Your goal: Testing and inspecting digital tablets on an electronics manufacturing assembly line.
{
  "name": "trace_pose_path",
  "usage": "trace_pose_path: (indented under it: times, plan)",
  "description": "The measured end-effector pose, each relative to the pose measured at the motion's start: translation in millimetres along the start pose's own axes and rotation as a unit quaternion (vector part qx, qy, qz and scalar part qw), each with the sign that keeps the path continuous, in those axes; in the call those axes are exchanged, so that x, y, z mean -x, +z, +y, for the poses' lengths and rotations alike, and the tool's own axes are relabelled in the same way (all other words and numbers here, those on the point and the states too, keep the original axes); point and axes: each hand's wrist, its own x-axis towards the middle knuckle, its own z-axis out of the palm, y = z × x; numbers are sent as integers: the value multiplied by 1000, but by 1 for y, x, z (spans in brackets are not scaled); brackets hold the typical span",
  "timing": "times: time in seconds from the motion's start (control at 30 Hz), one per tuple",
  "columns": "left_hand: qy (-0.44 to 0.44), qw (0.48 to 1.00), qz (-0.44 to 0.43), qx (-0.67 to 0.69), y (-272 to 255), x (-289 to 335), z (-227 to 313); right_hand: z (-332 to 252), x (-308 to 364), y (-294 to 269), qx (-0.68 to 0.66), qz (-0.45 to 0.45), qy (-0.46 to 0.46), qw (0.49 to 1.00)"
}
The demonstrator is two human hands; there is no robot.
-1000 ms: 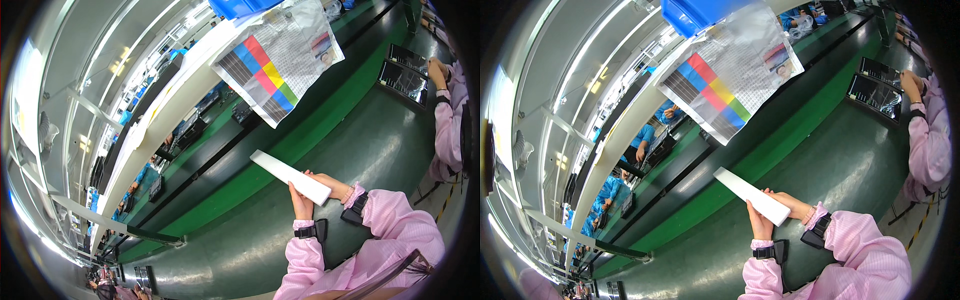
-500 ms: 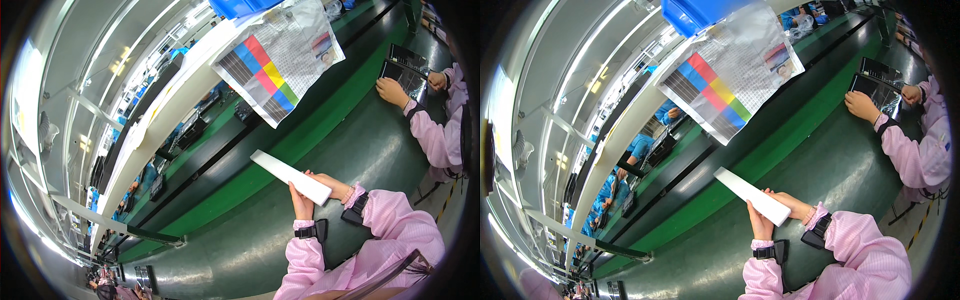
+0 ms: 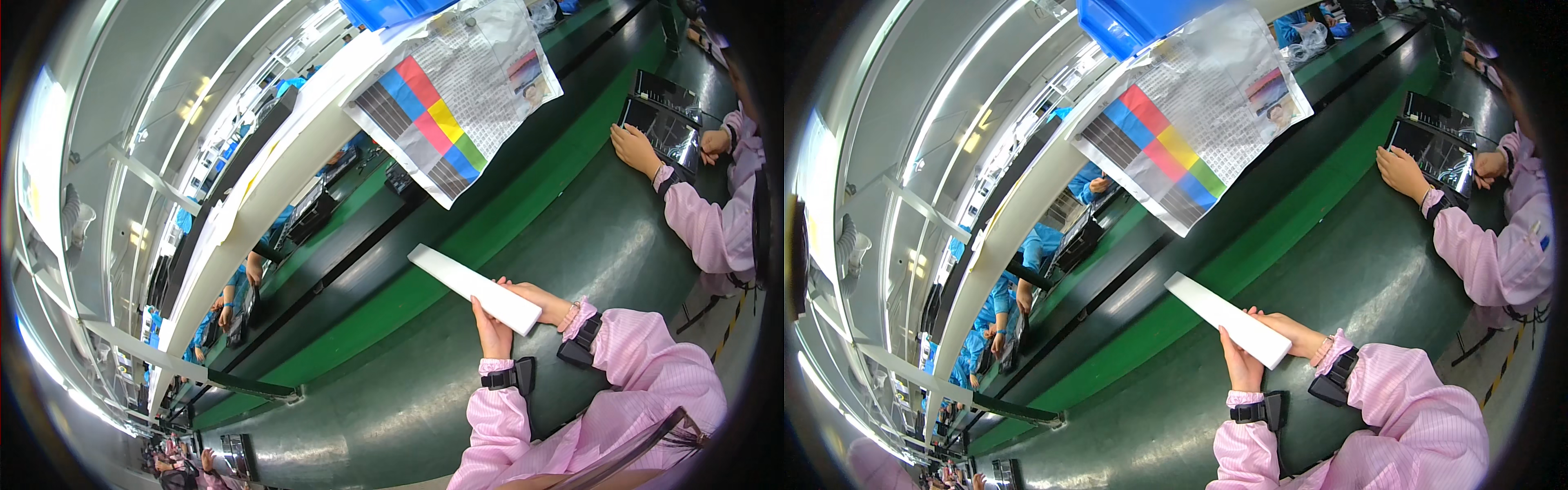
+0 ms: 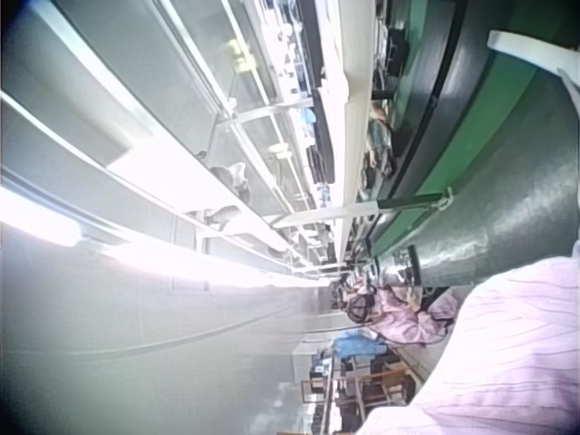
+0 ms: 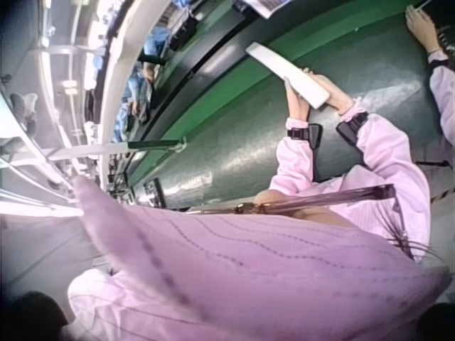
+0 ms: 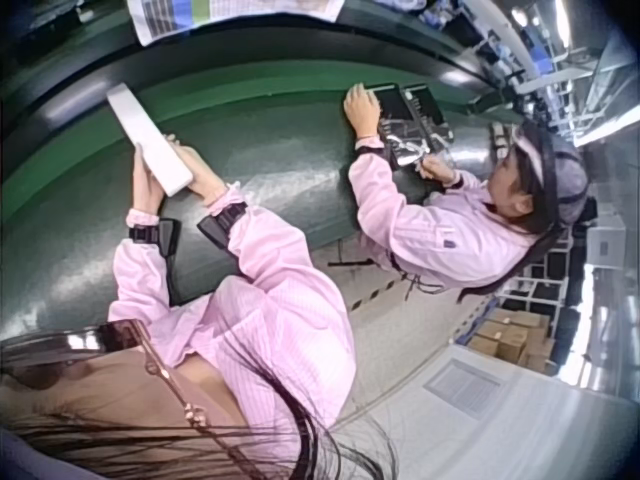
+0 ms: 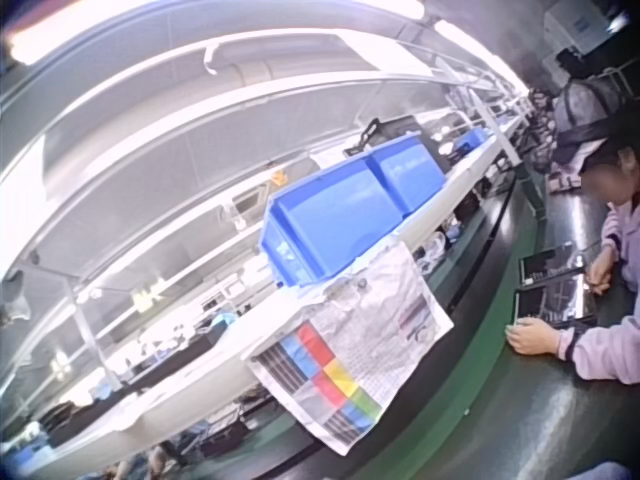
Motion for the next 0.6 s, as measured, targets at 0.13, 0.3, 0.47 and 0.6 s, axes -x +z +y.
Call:
trace_pose_path:
  times: [0.13, 0.3, 0.47, 0.6]
  plan:
    - [4, 1000, -1, -3, 1, 1, 2, 0, 0, 3, -5, 5, 2, 1000]
    - [-1, 1000, -2, -4, 0, -1, -2, 2, -2, -5, -7, 4, 1, 1000]
    - [6, 1000, 5, -9, 1, 3, 3, 2, -2, 2, -9, -3, 1, 1000]
    - [-1, 1000, 2, -3, 0, 0, -2, 3, -1, -4, -3, 4, -4, 1000]
